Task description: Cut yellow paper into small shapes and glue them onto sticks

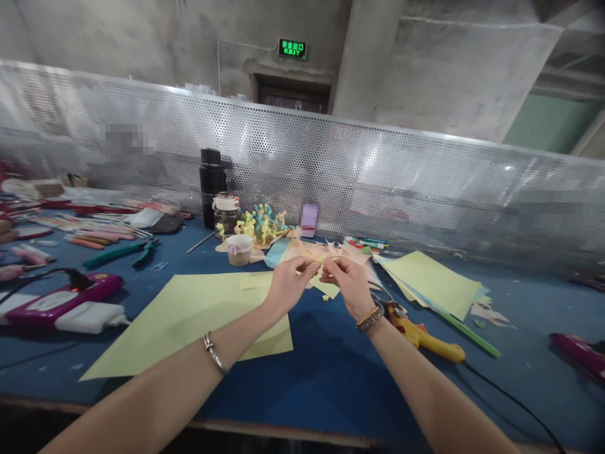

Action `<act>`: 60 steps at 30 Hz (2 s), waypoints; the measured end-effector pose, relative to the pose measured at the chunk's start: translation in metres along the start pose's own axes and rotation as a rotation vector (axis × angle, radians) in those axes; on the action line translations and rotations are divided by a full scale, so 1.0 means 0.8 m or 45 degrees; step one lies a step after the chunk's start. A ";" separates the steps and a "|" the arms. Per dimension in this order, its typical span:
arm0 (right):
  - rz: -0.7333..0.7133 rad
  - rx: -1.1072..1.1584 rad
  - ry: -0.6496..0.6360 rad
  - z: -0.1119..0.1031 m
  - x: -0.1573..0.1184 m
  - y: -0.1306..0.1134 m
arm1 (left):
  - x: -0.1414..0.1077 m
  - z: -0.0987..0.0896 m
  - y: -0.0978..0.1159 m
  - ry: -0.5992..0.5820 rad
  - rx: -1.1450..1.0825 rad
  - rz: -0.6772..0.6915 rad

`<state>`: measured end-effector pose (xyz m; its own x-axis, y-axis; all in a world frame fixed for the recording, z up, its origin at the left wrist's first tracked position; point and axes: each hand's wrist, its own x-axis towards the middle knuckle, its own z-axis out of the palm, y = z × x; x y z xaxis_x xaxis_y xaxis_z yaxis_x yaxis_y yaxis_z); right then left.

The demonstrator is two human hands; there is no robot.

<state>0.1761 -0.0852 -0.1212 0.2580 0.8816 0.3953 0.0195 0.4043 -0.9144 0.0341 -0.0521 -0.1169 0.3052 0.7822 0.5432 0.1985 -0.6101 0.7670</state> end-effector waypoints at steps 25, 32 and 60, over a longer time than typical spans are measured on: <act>0.014 -0.112 0.124 -0.001 0.002 0.007 | -0.002 0.002 0.003 -0.022 -0.082 0.068; 0.005 -0.024 -0.098 -0.005 0.002 0.001 | 0.004 0.003 0.000 -0.174 -0.429 -0.291; -0.044 -0.178 -0.287 -0.028 0.002 -0.012 | 0.001 -0.006 0.014 -0.406 -0.610 -0.346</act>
<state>0.1981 -0.0929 -0.1140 0.0332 0.9062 0.4215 0.1618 0.4113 -0.8970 0.0324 -0.0576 -0.1063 0.5795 0.7801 0.2359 -0.1083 -0.2132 0.9710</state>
